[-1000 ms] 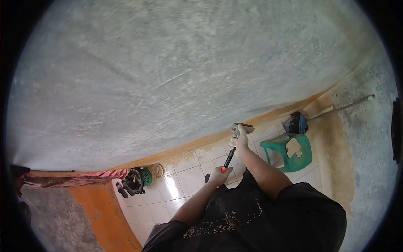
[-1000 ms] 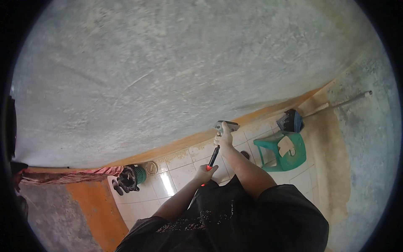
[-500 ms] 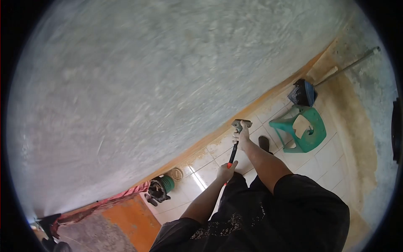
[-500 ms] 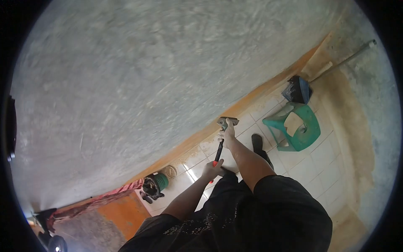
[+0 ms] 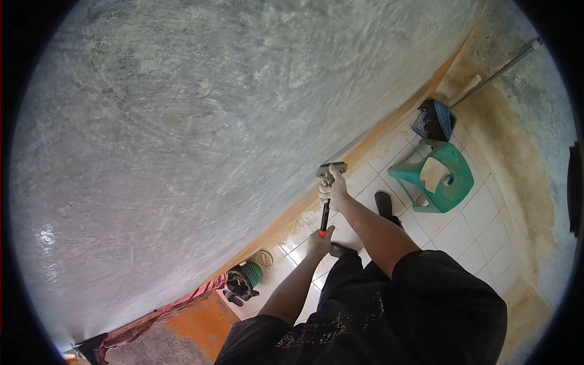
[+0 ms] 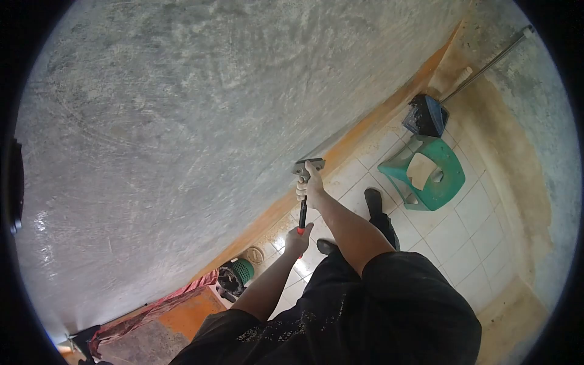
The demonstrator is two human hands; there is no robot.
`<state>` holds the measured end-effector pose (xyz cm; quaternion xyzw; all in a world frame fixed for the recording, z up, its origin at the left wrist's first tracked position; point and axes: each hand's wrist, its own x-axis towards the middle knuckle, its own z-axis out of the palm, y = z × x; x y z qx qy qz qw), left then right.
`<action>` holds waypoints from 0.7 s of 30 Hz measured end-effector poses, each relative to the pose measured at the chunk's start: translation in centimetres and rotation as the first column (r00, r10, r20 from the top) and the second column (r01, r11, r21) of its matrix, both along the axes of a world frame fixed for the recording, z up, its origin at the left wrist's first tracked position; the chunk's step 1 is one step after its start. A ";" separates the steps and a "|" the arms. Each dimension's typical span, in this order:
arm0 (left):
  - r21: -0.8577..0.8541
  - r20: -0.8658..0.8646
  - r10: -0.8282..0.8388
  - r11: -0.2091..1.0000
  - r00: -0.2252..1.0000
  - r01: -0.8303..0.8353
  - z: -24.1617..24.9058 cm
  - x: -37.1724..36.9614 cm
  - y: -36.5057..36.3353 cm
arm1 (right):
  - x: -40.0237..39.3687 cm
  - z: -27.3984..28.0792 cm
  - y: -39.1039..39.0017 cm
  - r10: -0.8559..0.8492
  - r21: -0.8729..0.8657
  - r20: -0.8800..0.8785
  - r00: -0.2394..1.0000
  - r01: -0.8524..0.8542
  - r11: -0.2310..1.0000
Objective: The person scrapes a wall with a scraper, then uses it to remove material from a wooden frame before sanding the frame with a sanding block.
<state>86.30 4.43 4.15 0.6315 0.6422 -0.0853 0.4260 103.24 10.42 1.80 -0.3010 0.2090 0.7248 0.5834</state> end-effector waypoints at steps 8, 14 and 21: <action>-0.063 -0.072 0.021 0.998 0.997 -0.025 2.4 1.1 0.4 | 0.4 1.5 0.7 0.026 0.040 -0.013 1.000 -0.026 0.999; -0.323 -0.128 -0.139 0.942 0.982 0.091 3.8 2.7 -0.1 | 2.0 -1.8 -3.8 -0.135 -0.080 -0.057 0.989 0.130 0.988; -0.236 0.177 -0.365 0.886 0.914 0.399 -8.5 1.1 -4.5 | 6.3 -7.1 -12.5 -0.298 -0.249 0.218 0.929 0.348 0.904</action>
